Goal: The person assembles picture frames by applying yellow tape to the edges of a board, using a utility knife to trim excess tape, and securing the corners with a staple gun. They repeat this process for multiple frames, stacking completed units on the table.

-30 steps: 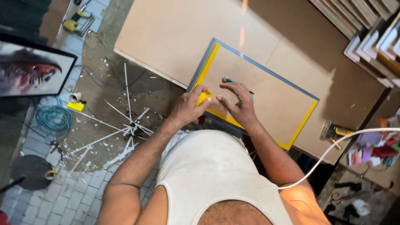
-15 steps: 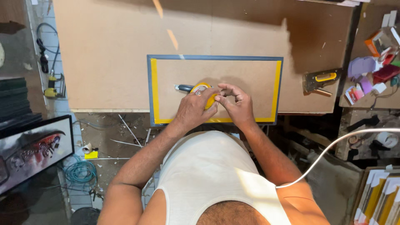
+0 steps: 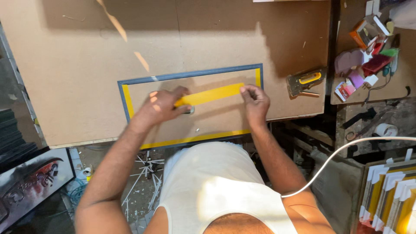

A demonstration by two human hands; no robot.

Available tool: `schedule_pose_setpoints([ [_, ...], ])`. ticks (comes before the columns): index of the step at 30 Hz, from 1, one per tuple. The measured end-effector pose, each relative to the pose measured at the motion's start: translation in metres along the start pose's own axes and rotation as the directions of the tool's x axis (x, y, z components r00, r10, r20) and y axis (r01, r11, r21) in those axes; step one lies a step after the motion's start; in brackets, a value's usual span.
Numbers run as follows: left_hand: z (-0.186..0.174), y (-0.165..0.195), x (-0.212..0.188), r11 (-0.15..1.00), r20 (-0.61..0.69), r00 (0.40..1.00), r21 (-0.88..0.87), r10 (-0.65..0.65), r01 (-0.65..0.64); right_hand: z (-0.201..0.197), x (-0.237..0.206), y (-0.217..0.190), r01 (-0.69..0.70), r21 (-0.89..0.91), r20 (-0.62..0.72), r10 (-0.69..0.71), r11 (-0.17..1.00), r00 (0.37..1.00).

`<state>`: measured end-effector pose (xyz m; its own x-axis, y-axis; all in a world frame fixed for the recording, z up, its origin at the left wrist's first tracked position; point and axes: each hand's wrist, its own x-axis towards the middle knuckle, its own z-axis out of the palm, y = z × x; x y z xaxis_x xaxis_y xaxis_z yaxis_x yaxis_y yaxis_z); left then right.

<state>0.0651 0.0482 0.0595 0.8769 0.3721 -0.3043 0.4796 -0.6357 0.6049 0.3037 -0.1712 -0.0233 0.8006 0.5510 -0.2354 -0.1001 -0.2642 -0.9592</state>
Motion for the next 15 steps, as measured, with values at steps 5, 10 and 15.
schedule_pose_setpoints([
  [5, -0.027, -0.065, -0.002, 0.934, 0.040, 0.945, 0.166, -0.326, 0.315, -0.043, 0.045, 0.029, 0.006, -0.158, -0.165, -0.033, 0.987, 0.986],
  [10, -0.010, -0.078, 0.021, 0.866, -0.076, 0.920, 0.316, -0.384, 0.387, -0.030, 0.062, 0.025, 0.134, -0.409, -0.149, -0.211, 0.903, 0.966],
  [15, -0.007, -0.077, 0.047, 0.826, 0.027, 0.862, 0.303, -0.506, 0.475, -0.025, 0.077, 0.008, 0.038, -0.414, -0.149, -0.109, 0.909, 0.983],
])
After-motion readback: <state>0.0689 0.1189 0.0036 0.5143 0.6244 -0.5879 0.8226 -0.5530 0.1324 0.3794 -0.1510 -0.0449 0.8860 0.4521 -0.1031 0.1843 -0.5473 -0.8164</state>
